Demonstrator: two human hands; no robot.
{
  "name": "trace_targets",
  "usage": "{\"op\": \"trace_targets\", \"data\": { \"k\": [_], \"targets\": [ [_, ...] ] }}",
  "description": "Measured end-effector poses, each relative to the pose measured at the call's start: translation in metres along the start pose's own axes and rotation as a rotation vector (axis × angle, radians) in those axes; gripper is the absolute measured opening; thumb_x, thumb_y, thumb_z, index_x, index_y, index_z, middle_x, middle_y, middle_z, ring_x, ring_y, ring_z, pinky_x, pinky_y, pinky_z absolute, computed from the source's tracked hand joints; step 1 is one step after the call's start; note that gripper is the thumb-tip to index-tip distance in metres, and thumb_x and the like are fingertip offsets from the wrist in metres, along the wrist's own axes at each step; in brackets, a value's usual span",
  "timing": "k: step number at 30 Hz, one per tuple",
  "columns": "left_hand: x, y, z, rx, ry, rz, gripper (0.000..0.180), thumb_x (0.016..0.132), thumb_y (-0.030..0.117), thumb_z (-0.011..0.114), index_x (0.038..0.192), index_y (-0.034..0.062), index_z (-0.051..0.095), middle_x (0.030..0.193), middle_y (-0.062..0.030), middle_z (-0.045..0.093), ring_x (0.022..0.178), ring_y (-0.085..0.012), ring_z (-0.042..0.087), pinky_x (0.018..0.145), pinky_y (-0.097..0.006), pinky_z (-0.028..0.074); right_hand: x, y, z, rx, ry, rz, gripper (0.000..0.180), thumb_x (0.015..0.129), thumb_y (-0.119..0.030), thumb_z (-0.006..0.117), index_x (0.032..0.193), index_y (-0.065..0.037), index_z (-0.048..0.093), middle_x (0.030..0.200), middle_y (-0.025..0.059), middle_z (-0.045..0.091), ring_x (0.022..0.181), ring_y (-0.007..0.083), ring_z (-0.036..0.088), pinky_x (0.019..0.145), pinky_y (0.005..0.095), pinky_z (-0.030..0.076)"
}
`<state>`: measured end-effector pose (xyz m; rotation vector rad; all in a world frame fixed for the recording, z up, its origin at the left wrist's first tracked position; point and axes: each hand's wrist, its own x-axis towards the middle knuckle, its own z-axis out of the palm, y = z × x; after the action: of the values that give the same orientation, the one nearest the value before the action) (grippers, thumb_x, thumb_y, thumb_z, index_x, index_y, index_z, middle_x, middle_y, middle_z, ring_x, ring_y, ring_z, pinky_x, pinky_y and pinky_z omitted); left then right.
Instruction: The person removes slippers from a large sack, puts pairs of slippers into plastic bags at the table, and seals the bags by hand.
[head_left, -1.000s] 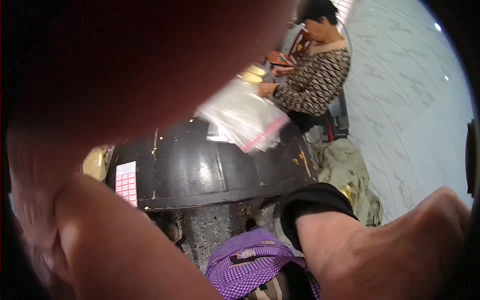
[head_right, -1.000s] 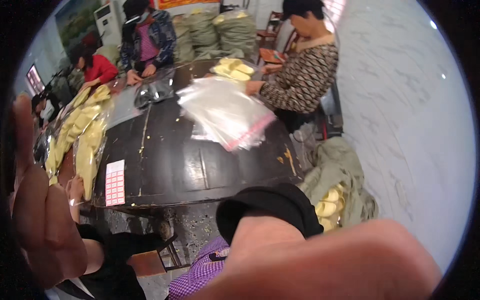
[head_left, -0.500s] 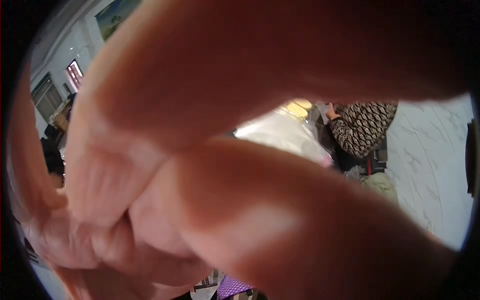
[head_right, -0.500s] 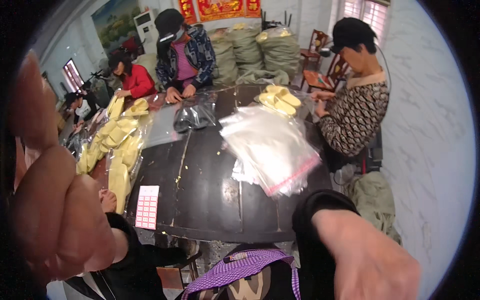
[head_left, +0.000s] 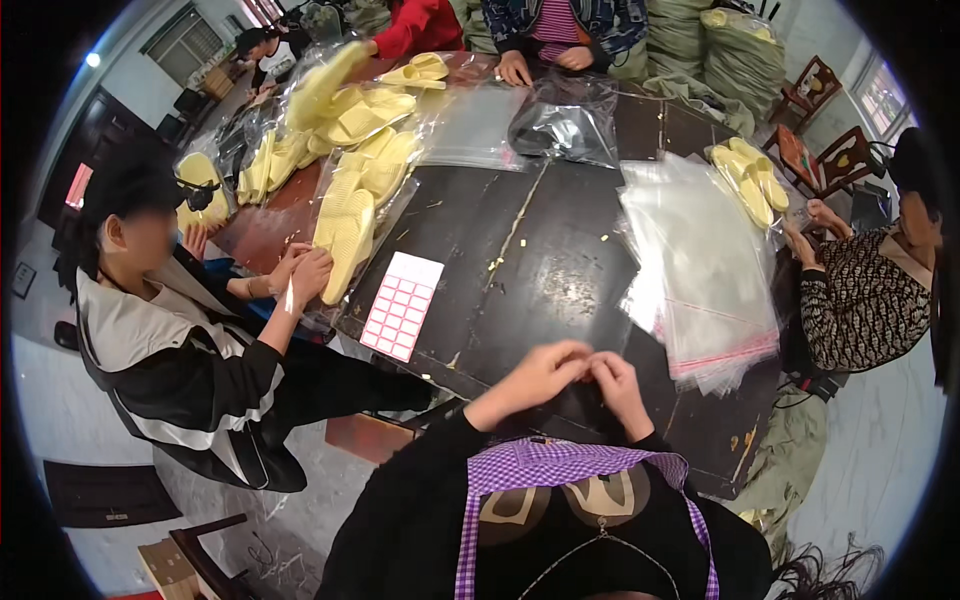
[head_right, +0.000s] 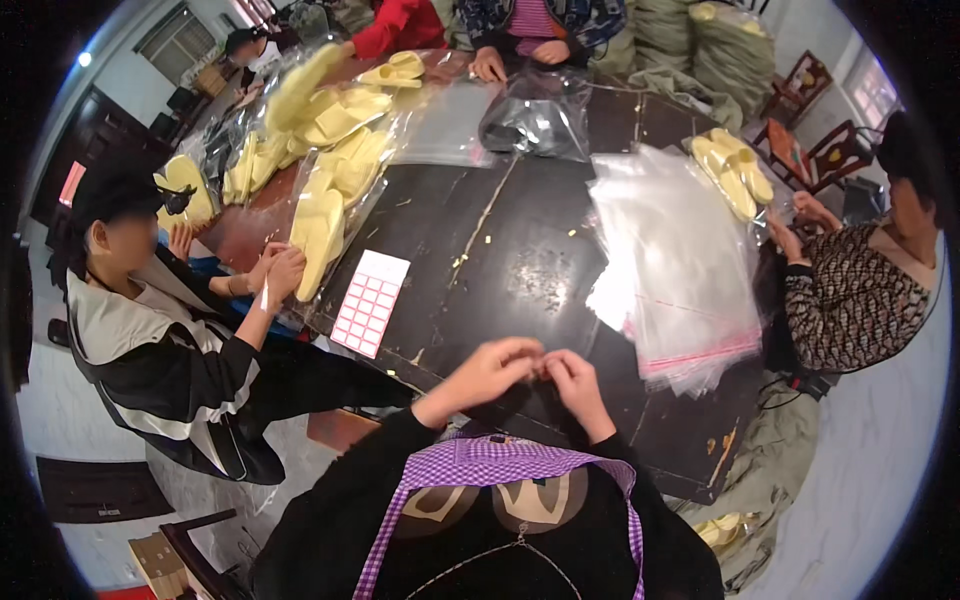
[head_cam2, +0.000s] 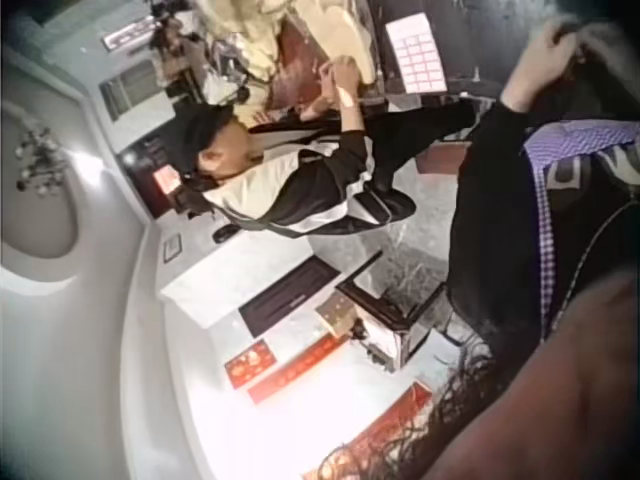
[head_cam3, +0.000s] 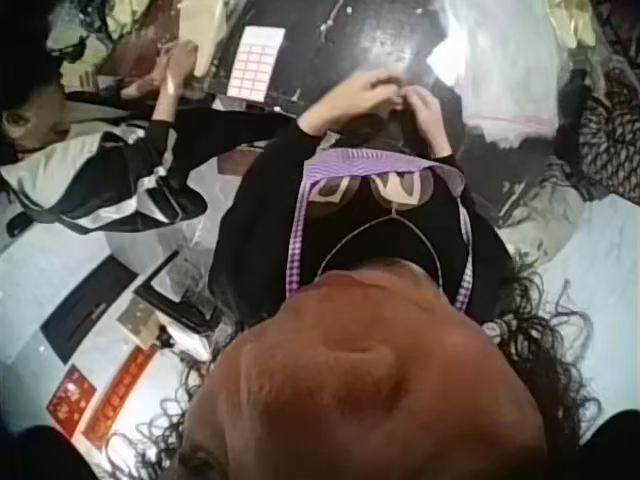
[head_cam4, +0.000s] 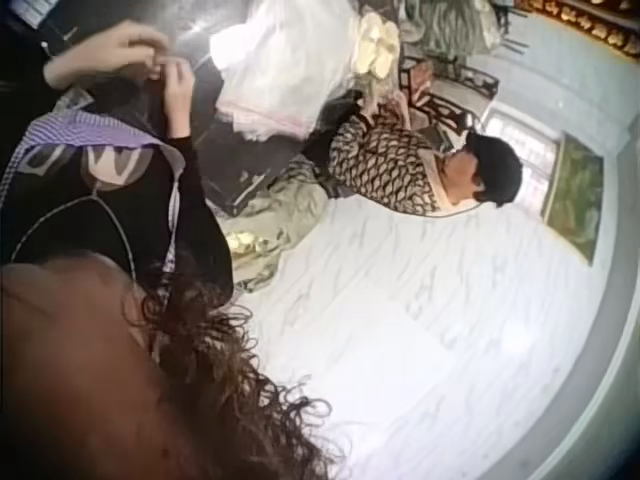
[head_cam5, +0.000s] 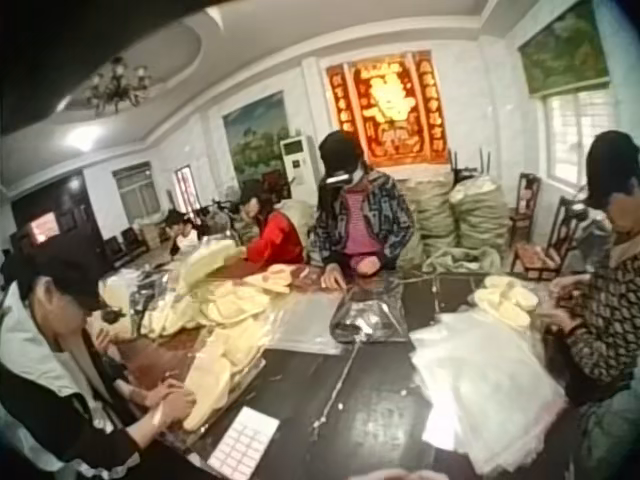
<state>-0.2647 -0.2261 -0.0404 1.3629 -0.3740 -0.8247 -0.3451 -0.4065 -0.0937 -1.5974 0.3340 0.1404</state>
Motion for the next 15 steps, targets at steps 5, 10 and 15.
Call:
{"op": "trace_targets", "data": {
  "k": [5,10,15],
  "targets": [
    [-0.022,-0.104,0.002,0.227,0.218,-0.118,0.020,0.087,0.008,0.054,0.102,-0.0029,0.061,0.092,-0.0123,0.066,0.081,-0.0180,0.065,0.071,-0.030,0.050,0.001,0.036,-0.005,-0.543,0.086,-0.305,0.015,0.086,-0.011,0.054,0.081,0.000,0.062,0.074,0.0096,0.062,0.072,0.0243,0.060,0.069,0.0345,0.046],
    [-0.009,-0.116,-0.005,0.530,0.285,0.212,0.017,0.085,0.007,0.055,0.099,-0.0015,0.061,0.089,-0.0147,0.065,0.083,-0.0275,0.065,0.071,-0.034,0.050,0.008,0.044,-0.044,-0.782,0.184,-0.532,0.010,0.082,-0.006,0.056,0.075,-0.002,0.062,0.073,0.0105,0.060,0.070,0.0297,0.057,0.067,0.0377,0.043],
    [0.022,-0.096,-0.009,0.557,0.310,0.336,0.014,0.084,0.005,0.054,0.096,-0.0002,0.061,0.089,-0.0166,0.062,0.083,-0.0339,0.062,0.071,-0.037,0.050,0.008,0.048,-0.066,-0.719,0.318,-0.500,0.010,0.082,-0.006,0.056,0.074,-0.001,0.061,0.073,0.0112,0.060,0.071,0.0299,0.057,0.067,0.0377,0.043]
  ]
}}
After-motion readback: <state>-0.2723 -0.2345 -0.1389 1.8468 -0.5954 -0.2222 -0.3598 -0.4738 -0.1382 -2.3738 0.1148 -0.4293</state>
